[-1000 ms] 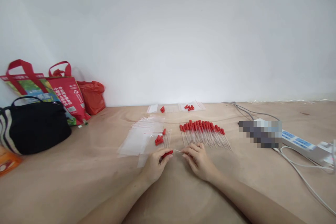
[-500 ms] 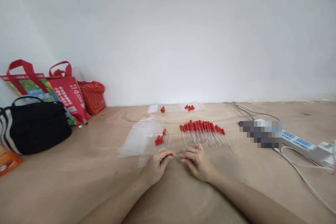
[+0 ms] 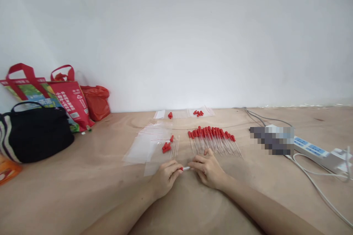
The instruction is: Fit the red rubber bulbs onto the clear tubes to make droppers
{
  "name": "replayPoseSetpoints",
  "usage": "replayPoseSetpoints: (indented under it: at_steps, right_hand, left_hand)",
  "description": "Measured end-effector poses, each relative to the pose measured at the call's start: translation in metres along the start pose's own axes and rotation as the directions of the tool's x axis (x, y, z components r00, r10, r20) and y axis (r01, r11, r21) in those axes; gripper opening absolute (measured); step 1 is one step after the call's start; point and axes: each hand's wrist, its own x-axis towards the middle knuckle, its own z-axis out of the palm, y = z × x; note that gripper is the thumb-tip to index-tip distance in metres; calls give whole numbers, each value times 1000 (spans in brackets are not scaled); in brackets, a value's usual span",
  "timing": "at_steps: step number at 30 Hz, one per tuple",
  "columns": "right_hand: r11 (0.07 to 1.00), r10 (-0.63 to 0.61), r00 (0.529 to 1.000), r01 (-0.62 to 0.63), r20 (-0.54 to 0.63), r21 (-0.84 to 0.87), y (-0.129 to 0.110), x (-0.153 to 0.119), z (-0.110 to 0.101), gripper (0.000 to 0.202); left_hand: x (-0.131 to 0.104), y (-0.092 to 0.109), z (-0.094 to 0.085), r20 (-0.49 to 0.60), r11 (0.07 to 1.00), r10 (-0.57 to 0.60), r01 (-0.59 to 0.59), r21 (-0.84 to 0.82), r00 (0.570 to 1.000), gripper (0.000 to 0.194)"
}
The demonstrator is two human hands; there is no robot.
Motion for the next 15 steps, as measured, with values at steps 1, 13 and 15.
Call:
replayPoseSetpoints:
  at_steps: [1, 13, 15]
  right_hand:
    - [1000, 6, 1000, -6, 0, -10, -2, 0, 1, 26]
    - [999, 51, 998, -51, 42, 5, -12, 1, 11, 23]
    - [998, 66, 996, -67, 53, 18, -12, 1, 12, 23]
  left_hand:
    - [0, 0, 1, -6, 1000, 10, -10, 6, 1000, 22]
    - [-1, 2, 5, 6, 992, 103, -103, 68, 995, 19]
    - [-1, 1, 6, 1, 990, 117, -117, 75, 993, 20]
